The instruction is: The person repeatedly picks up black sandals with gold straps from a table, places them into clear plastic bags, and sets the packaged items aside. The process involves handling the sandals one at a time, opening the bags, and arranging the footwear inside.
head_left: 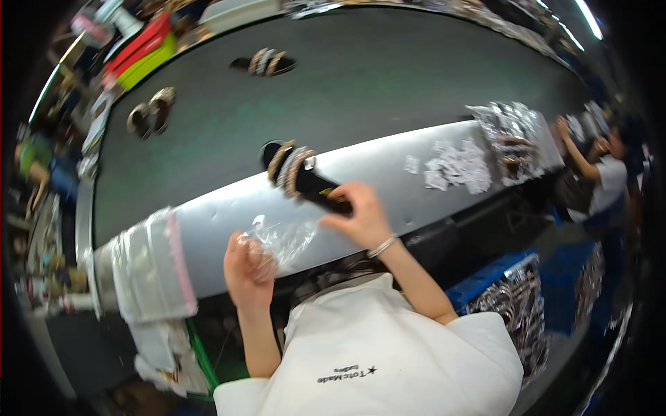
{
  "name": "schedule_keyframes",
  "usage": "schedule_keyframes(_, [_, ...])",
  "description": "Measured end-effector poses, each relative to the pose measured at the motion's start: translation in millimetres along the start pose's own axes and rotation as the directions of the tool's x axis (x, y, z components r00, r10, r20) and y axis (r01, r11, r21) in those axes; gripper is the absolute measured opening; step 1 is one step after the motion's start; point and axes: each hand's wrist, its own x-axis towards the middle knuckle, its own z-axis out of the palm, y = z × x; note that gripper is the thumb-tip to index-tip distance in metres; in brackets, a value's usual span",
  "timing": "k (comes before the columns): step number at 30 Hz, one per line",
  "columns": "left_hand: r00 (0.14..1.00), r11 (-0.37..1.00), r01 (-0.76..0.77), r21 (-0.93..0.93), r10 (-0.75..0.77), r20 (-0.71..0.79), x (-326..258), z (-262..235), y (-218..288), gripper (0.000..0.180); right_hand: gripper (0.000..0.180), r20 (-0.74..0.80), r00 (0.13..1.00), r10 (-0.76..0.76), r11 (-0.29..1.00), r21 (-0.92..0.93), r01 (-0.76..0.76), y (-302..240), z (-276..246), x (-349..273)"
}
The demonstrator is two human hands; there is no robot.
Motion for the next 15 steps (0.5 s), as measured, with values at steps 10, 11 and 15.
schedule_keyframes(10, [0.963, 0.993, 0.018, 0.116, 0.014, -0.269, 28, -54, -16, 0.017, 0.067, 0.334, 0.902, 0.274, 0.961, -0.124, -0.246, 53, 13, 27])
schedule_keyframes(11, [0.961, 0.998, 0.026, 0.056, -0.009, -0.276, 31, -61, -19, 0.018, 0.058, 0.344, 0.897, 0.277, 0.932, 0.132, -0.339, 59, 13, 29])
schedule_keyframes(15, [0.900, 0.991, 0.101, -0.085, -0.127, -0.418, 38, -84, -29, 0.022, 0.041, 0.391, 0.882, 0.262, 0.680, 0.574, -0.456, 18, -4, 25])
